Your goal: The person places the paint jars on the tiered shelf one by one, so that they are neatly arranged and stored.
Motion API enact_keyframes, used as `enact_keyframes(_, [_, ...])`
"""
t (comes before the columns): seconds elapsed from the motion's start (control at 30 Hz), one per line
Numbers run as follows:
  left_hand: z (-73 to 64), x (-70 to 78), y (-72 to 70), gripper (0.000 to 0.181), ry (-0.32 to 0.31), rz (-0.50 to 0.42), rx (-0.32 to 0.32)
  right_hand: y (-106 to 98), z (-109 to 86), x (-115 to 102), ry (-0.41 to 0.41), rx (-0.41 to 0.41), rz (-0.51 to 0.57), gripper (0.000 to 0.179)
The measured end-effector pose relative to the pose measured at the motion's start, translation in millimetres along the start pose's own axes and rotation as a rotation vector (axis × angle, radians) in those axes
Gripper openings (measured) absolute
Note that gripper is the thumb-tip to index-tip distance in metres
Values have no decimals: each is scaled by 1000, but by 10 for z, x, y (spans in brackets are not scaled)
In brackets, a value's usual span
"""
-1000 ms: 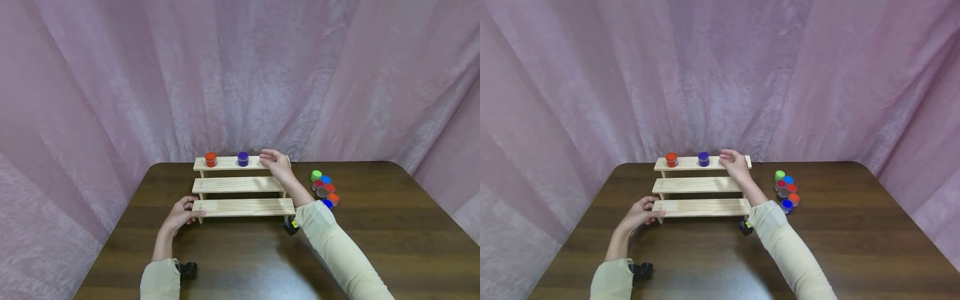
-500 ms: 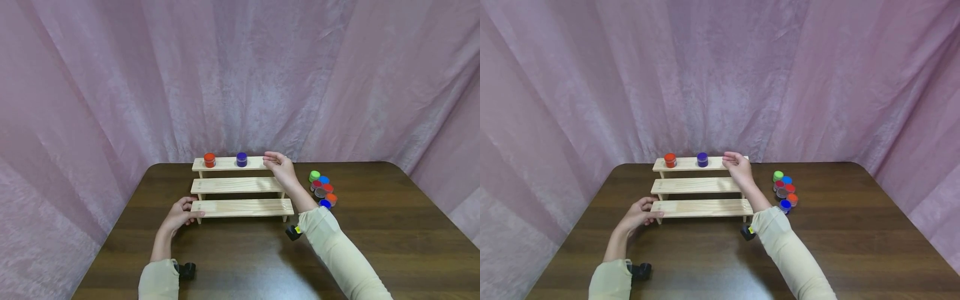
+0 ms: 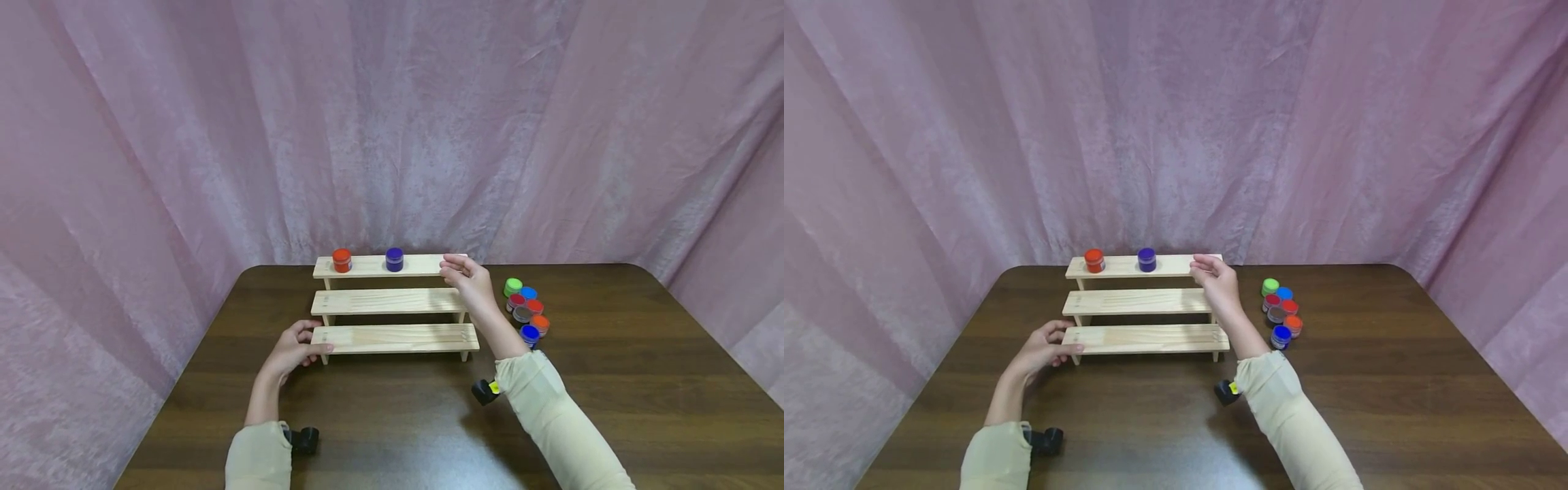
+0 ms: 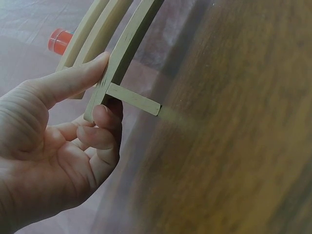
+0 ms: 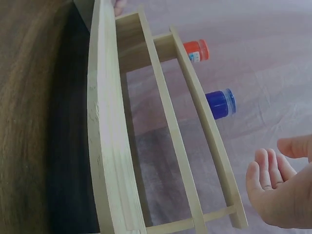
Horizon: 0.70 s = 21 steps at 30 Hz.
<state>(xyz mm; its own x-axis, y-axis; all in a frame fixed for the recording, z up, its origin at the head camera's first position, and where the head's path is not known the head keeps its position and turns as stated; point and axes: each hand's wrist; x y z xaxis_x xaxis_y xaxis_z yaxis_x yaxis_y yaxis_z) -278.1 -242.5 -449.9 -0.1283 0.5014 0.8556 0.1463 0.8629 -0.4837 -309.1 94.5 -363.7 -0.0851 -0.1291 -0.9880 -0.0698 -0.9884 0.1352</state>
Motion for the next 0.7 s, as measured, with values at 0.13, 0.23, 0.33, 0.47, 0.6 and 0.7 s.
enact_keyframes(0.13, [-11,7,-2,63,-3,4,2,-42,-30,5,0,19,33,42])
enact_keyframes(0.23, [-13,11,-7,63,0,4,4,-73,-46,25,-2,34,28,41])
enact_keyframes(0.33, [-10,8,-7,63,5,5,4,-111,-64,53,6,50,11,40])
enact_keyframes(0.47, [3,-12,-1,63,1,5,0,-174,-82,100,32,64,12,41])
enact_keyframes(0.6, [18,-30,0,63,-2,4,-1,-238,-91,147,25,89,47,41])
enact_keyframes(0.7, [25,-29,4,62,-4,6,3,-282,-108,171,15,104,73,40])
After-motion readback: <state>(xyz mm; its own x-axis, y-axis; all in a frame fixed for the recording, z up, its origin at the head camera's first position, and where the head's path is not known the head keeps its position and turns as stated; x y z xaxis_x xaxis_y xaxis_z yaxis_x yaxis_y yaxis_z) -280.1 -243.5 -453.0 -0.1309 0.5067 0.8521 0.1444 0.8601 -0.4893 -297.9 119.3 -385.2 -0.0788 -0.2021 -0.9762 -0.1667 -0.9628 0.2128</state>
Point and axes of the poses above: each hand's wrist, its own z-axis towards the middle knuckle, its own y-axis out of the palm, x = y × z, and after that the axes turned 11 degrees about z, right-handed
